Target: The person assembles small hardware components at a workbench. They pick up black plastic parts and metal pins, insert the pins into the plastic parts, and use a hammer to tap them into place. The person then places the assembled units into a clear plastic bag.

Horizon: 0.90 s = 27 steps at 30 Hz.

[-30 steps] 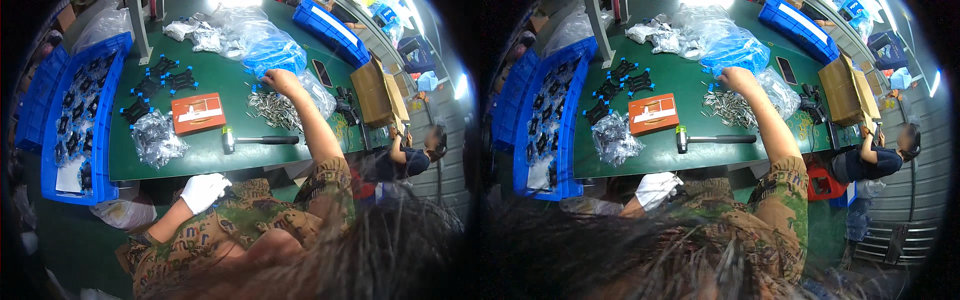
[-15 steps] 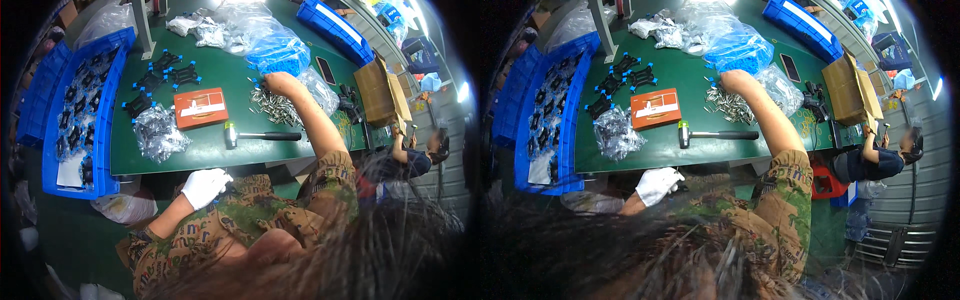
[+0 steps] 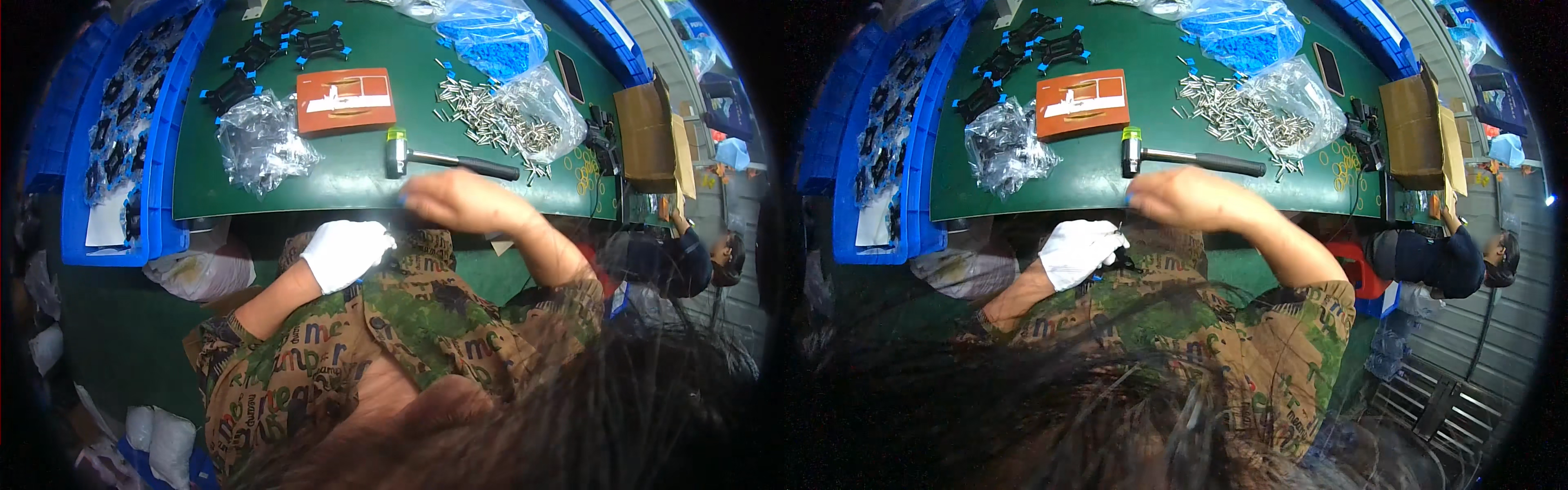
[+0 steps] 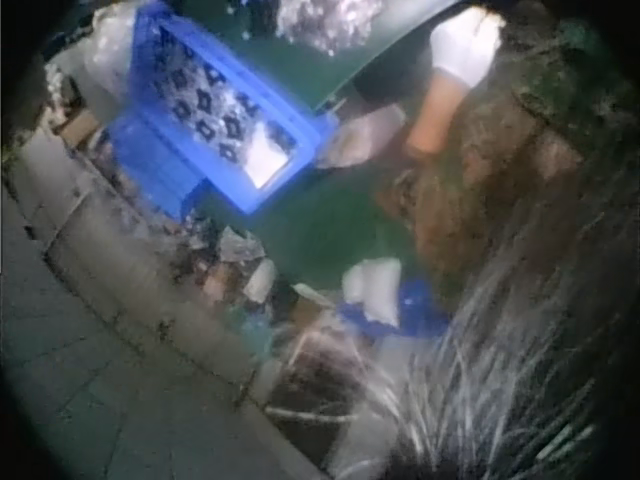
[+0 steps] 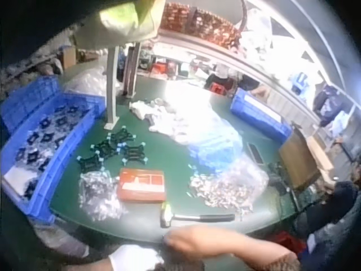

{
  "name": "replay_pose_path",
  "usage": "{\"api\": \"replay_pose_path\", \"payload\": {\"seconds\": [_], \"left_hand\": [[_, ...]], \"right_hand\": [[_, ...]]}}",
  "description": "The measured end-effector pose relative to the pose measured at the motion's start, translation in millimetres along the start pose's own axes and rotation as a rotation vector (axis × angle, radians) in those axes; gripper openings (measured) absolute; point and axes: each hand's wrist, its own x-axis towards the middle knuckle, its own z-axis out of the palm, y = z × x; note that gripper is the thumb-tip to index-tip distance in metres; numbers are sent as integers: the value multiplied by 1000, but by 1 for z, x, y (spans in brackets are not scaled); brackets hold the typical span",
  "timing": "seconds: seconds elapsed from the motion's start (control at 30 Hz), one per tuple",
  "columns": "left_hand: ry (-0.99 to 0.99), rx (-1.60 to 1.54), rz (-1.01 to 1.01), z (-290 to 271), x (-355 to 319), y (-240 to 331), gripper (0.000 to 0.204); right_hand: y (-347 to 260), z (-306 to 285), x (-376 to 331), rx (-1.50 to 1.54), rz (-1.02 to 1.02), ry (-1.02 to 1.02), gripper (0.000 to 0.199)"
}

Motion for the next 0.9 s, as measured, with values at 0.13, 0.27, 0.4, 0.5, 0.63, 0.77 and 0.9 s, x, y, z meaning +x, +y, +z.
{"api": "replay_pose_path", "payload": {"seconds": [0.13, 0.27, 0.4, 0.5, 0.63, 0.77, 0.9], "left_hand": [[-27, 20, -9, 9, -1, -6, 10], [-85, 23, -76, 6, 1, 1, 24], [-102, 14, -87, 7, 2, 2, 23], [-96, -26, -101, 9, 2, 1, 23], [-110, 32, -98, 8, 4, 4, 24], [-83, 131, -19, 17, 4, -5, 23], [-72, 278, 129, 24, 2, -10, 20]], "right_hand": [[-5, 33, -8, 62, -17, -115, 25], [-3, 42, -12, 43, 15, -139, 23], [-7, 40, -15, 64, 21, -85, 24], [-5, 35, -17, 15, 23, -41, 22], [-7, 37, -16, 10, 18, -79, 21], [-10, 36, -16, 32, -4, -105, 21], [-8, 39, -17, 8, -28, -140, 23]]}}
